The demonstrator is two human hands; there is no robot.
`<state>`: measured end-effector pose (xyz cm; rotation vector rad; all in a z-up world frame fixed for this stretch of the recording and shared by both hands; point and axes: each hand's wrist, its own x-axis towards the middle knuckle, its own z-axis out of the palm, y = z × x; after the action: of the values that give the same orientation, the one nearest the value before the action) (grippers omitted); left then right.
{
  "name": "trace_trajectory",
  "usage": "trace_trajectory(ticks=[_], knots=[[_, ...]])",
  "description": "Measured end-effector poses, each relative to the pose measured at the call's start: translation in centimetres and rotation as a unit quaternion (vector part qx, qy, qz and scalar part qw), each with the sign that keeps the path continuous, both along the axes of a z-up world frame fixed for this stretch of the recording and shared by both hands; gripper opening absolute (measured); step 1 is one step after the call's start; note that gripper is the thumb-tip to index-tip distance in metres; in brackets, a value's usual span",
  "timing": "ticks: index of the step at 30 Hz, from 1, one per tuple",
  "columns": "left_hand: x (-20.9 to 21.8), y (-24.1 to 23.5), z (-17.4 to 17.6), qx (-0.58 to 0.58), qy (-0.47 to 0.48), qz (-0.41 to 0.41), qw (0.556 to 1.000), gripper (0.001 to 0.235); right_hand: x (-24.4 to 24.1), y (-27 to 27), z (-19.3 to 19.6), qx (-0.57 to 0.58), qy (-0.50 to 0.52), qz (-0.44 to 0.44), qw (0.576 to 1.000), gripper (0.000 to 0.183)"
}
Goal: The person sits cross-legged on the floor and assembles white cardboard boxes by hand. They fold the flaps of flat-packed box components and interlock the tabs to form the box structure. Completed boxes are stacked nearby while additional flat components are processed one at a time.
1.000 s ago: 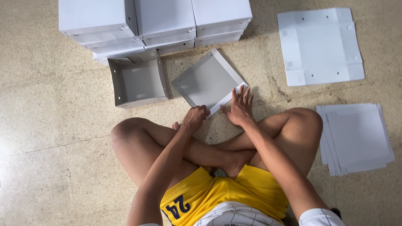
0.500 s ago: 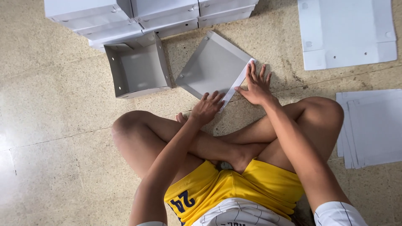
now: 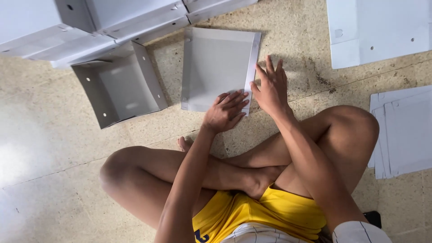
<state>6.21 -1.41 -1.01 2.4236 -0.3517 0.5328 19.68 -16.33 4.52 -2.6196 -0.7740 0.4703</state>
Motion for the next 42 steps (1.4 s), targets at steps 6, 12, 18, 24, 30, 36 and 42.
trace_trajectory(ticks=[6,12,18,24,30,36,42], knots=[[0.4,0.3,0.4,0.007,0.03,0.027,0.999,0.046,1.5,0.7,-1.7,0.0,-0.031,-0.03,0.999,0.047],[0.5,0.2,0.2,0.007,0.032,0.036,0.999,0.046,1.1,-1.0,-2.3,0.028,-0.004,0.017,0.999,0.024],[0.5,0.1,-0.1,-0.002,0.02,0.042,0.999,0.043,-1.5,-1.3,0.7,-0.04,0.16,0.054,0.985,0.011],[0.5,0.0,-0.1,0.001,0.001,0.043,0.999,0.039,-2.7,-1.3,2.1,-0.086,0.187,0.07,0.976,0.014],[0.5,0.2,-0.7,-0.005,-0.015,0.039,0.999,0.035,-3.3,-1.1,0.3,-0.117,0.185,0.079,0.972,0.017],[0.6,0.0,-0.9,-0.01,-0.018,0.04,0.999,0.035,-2.7,-1.2,-1.3,-0.125,0.158,0.056,0.978,0.016],[0.4,0.0,-0.8,-0.007,-0.012,0.037,0.999,0.037,-2.0,-1.1,-2.4,-0.115,0.122,0.032,0.985,0.015]])
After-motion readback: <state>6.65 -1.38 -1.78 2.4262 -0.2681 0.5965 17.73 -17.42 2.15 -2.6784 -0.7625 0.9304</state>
